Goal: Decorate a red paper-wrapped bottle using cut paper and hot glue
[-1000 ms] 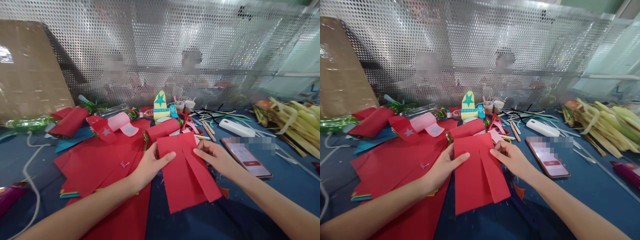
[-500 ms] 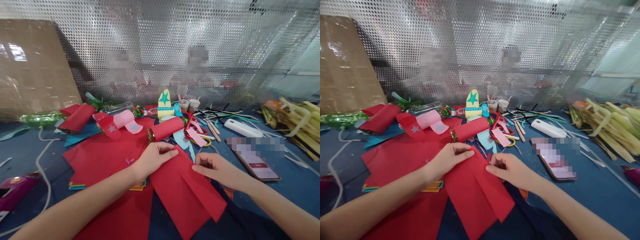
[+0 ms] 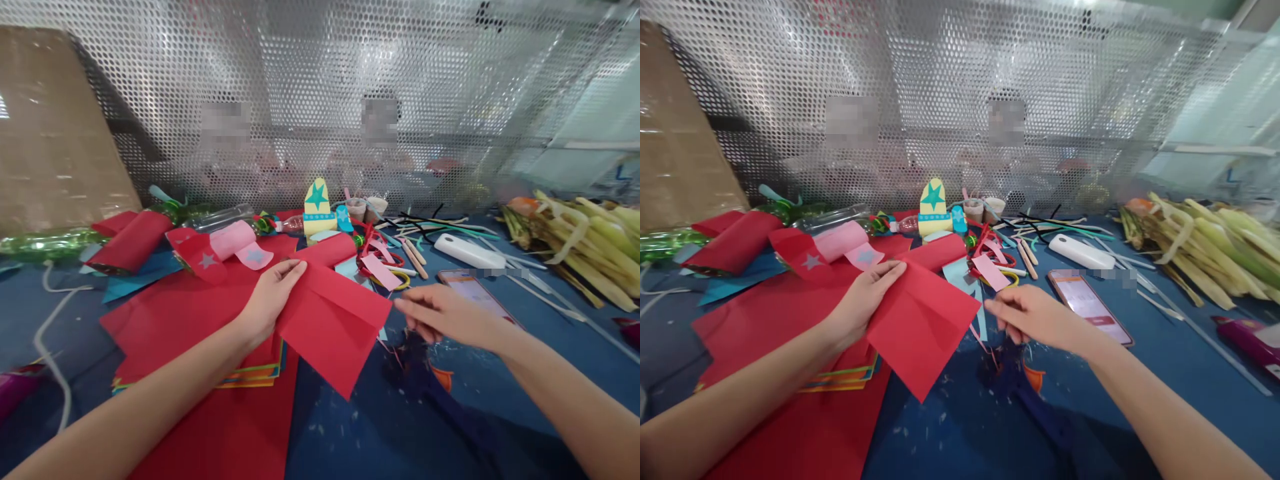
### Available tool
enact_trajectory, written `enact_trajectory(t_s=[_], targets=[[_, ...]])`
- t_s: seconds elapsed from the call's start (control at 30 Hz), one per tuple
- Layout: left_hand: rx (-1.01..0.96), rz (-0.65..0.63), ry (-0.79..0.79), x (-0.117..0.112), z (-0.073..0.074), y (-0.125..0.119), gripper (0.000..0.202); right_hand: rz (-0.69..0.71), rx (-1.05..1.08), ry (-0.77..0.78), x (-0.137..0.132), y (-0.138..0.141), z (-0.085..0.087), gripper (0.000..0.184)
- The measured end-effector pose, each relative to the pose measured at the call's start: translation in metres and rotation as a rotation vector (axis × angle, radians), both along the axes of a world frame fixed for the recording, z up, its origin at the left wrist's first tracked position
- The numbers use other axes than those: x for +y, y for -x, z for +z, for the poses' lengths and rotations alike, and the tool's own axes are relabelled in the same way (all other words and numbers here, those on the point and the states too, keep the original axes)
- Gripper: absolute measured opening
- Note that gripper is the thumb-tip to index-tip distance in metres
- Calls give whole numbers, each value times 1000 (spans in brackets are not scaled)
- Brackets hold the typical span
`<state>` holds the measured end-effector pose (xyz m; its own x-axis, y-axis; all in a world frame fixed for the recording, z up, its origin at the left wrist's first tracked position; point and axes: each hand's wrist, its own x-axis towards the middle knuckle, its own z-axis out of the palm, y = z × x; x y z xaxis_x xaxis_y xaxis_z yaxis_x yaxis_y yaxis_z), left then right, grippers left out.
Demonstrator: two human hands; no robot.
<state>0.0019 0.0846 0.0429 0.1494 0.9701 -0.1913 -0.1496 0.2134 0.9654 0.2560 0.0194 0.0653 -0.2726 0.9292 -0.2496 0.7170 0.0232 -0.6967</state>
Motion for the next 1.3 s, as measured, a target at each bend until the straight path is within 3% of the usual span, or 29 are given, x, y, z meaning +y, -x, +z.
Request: enact_trajectory(t_s=[0.13,0.23,0.3,0.4,0.5,0.6,0.73,0.87,1.0,1.17,1.3], targets=[[-13,-177,148,-9,-6,-7,21,-97,-340,-202,3,-24,11,45],[-35,-257,184,-15,-18,-12,29,111,-434,24,-12,-34,16,40],[-23,-297,163,-16,-26,-14,34,169,-496,77,-31,-29,14,36],[15,-320,116,-17,-32,-14,37,84,-707,-60,-62,-11,-2,34],[22,-340,107,-18,-32,-12,38,102,-720,-168,-80,-7,-28,29],[6,-362,126,-19,-29,-11,38,95,-652,-354,-84,-25,-46,29],[11,-345,151,-19,-28,-12,39,46,-618,-343,-79,-51,-46,25],[40,-303,139,-18,-28,-14,39,66,-592,-247,-59,-58,-25,24],[30,-307,144,-18,-28,-15,40,9,-700,-418,-3,-47,-9,24],[21,-333,96,-17,-29,-14,41,71,-743,-417,72,-29,-9,29],[30,-323,71,-17,-30,-13,39,161,-814,-301,97,-19,-11,31]])
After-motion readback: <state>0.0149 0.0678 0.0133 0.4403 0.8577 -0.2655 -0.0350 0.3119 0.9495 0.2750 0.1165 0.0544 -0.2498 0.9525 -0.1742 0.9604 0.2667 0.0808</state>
